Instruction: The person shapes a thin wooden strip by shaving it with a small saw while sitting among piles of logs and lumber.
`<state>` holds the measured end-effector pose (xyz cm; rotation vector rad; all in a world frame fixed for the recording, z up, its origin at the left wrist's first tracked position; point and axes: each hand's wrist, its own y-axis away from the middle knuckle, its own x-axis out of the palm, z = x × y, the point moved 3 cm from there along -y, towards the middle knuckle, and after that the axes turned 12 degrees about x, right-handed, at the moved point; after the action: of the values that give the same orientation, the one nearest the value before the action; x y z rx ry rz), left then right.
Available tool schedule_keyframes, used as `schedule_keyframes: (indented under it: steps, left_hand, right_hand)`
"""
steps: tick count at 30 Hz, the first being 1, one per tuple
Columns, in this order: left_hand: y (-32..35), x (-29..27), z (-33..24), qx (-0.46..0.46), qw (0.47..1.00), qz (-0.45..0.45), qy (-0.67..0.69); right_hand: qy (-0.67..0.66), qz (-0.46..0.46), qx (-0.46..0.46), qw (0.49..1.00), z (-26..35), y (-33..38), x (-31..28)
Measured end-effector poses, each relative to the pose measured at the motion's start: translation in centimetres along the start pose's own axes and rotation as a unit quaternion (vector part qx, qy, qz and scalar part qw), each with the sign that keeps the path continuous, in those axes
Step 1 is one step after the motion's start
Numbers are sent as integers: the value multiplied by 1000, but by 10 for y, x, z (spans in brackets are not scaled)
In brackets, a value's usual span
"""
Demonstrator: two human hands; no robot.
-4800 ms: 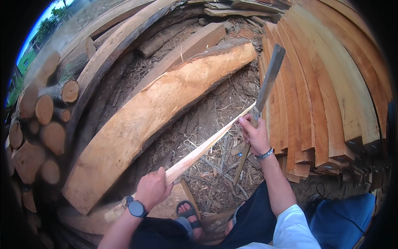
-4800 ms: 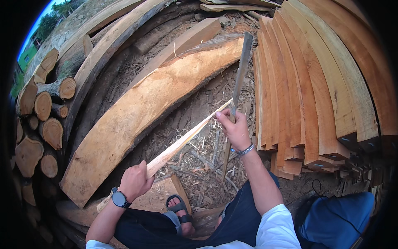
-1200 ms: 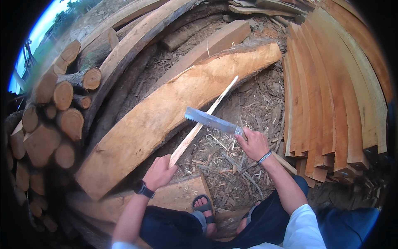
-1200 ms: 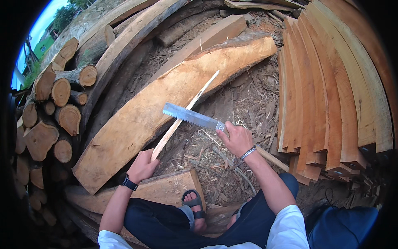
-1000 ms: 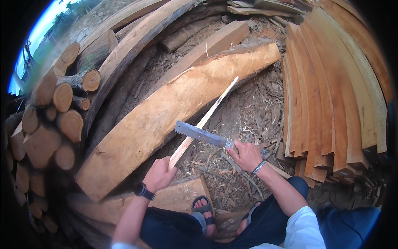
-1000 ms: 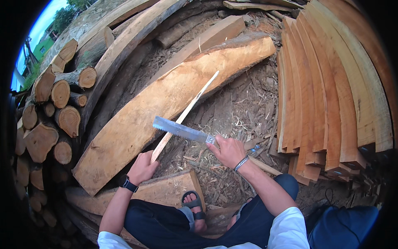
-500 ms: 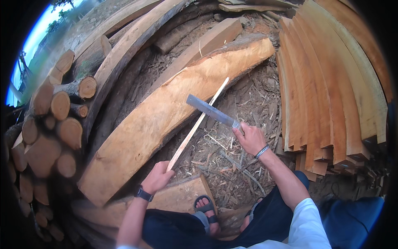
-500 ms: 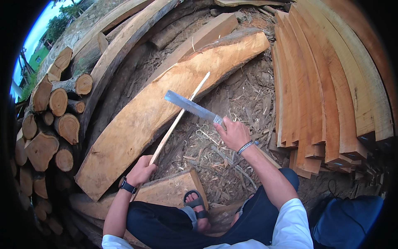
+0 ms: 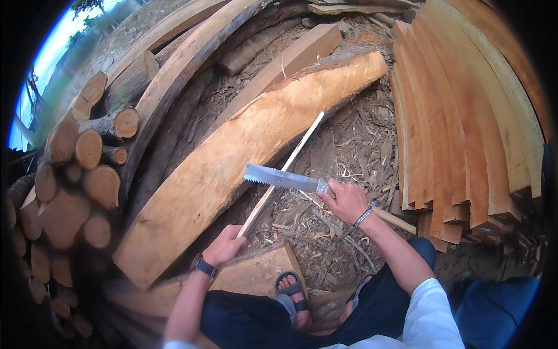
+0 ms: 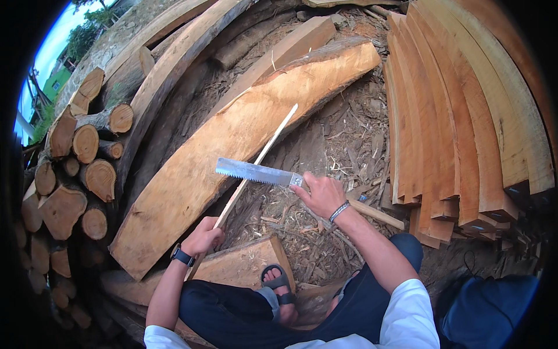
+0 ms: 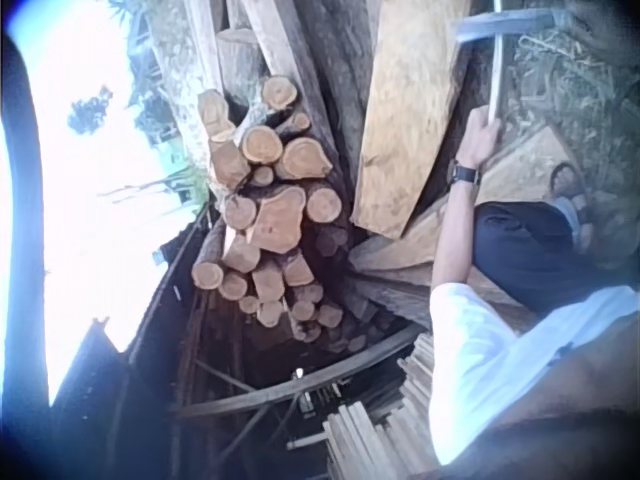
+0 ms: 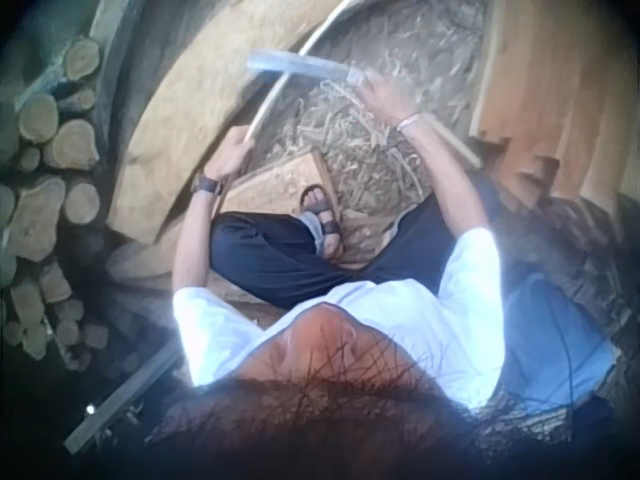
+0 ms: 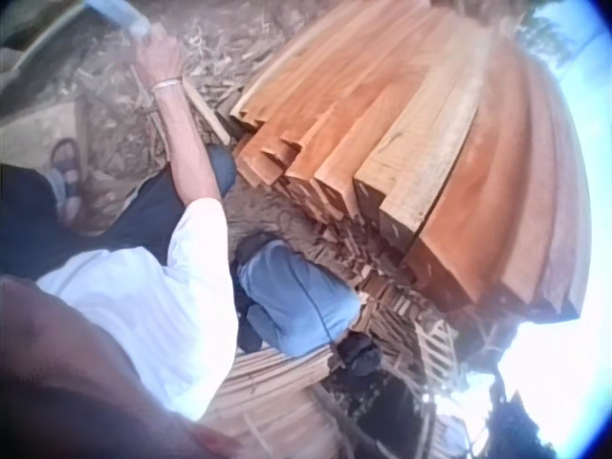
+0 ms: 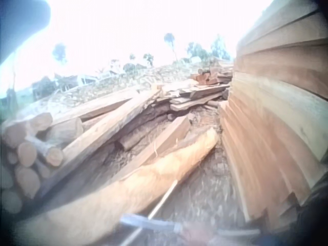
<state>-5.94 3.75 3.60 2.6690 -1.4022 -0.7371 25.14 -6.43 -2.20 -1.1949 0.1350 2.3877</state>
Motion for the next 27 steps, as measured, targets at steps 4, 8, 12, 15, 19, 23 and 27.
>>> schedule_keyframes:
  steps: [4,8,12,15,19,23,27]
  left_hand:
    - [3,2,-1,-20,999,25,17]
    - [0,4,-1,-20,999,24,26]
    - [1,1,3,-24,994,36,99]
    - [3,3,7,-40,993,44,104]
    - [0,0,14,-39,989,42,134]
    - [3,3,5,-46,992,45,112]
    - [0,-1,13,-19,997,35,58]
  right_hand:
    - [-6,16,23,1000,-3,-8,-10]
    - [6,19,-38,999,4,4,5]
    - [-19,-29,14,999,-13,-16,-5]
    - [-7,-14,-15,1000,-5,-1,9]
    - [-8,-19,0,1000,-7,-12,-1]
    - [-9,-3,36,999,-13,-10,1]
    - [7,22,-23,999,5,7,14]
